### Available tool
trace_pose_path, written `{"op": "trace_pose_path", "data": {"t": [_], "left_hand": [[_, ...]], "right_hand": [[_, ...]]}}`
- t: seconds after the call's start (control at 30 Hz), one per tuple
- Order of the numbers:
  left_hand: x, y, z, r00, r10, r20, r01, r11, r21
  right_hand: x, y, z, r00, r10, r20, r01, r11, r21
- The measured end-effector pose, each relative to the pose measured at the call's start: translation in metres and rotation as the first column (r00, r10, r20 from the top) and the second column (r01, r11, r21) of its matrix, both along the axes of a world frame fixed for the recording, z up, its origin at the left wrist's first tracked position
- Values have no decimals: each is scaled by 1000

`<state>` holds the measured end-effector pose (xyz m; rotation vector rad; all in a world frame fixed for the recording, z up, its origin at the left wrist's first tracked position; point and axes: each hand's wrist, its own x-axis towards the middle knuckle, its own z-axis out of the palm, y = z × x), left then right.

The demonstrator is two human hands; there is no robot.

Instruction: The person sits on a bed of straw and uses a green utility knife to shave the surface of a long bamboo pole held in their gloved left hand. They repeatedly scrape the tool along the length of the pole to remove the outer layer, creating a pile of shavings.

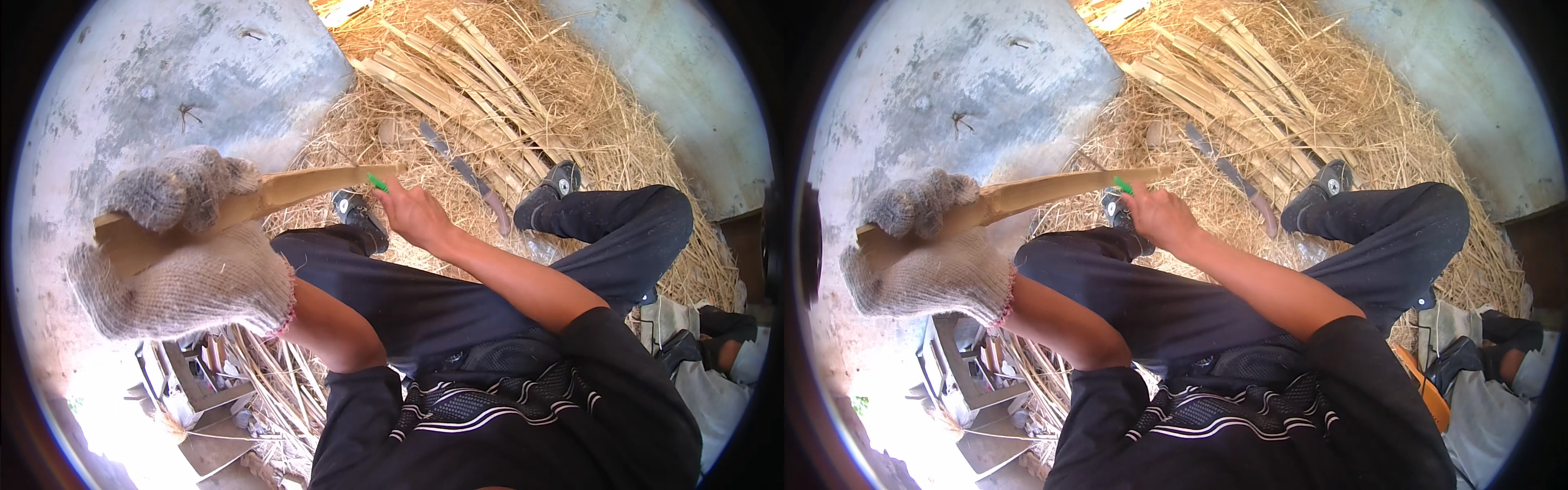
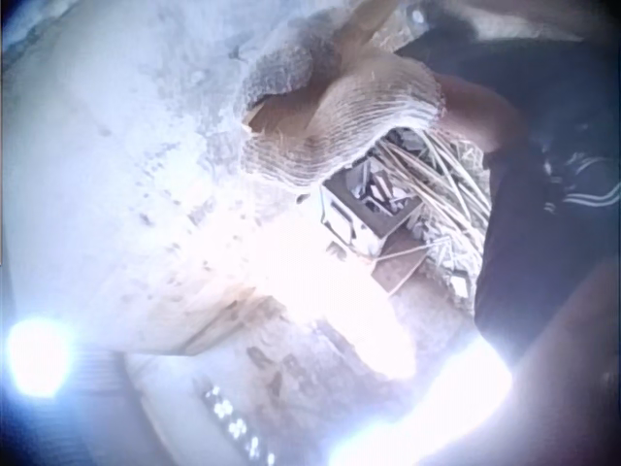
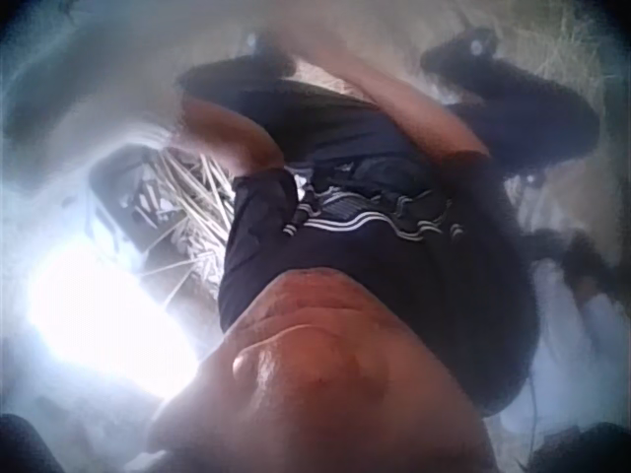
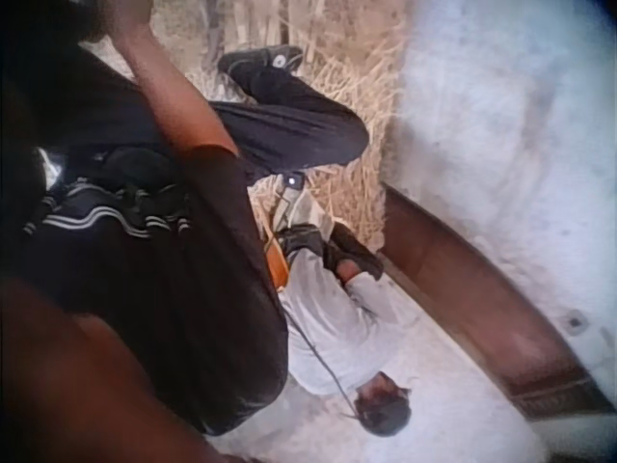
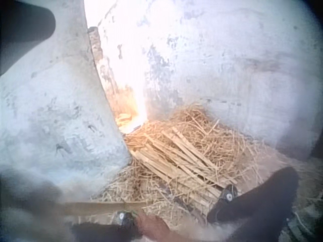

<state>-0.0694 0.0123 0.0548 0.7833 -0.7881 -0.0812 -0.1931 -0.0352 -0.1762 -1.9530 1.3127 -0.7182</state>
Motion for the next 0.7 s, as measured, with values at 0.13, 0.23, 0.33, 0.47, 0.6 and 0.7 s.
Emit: {"op": "trace_pose_path", "data": {"t": [0.13,0.23,0.33,0.47,0.6,0.7], "left_hand": [[26,22,-6,827,-517,-219,463,849,-254],[22,-3,-15,927,-174,-332,126,979,-163],[19,-30,-23,981,108,-164,-131,982,-133],[11,-2,4,988,-156,-20,154,986,-59],[2,-3,13,981,-5,-196,2,1000,-15],[7,-10,3,971,-74,-228,67,997,-39]], "right_hand": [[4,-13,-46,995,-93,-46,97,991,90],[-1,-12,-64,989,-99,-110,92,994,-62],[-3,-30,-85,993,-111,-41,108,992,-68],[-7,-41,-36,916,-29,400,-281,665,692],[-7,-23,1,987,95,127,-108,989,99],[4,-17,1,999,8,48,-9,999,33]]}}
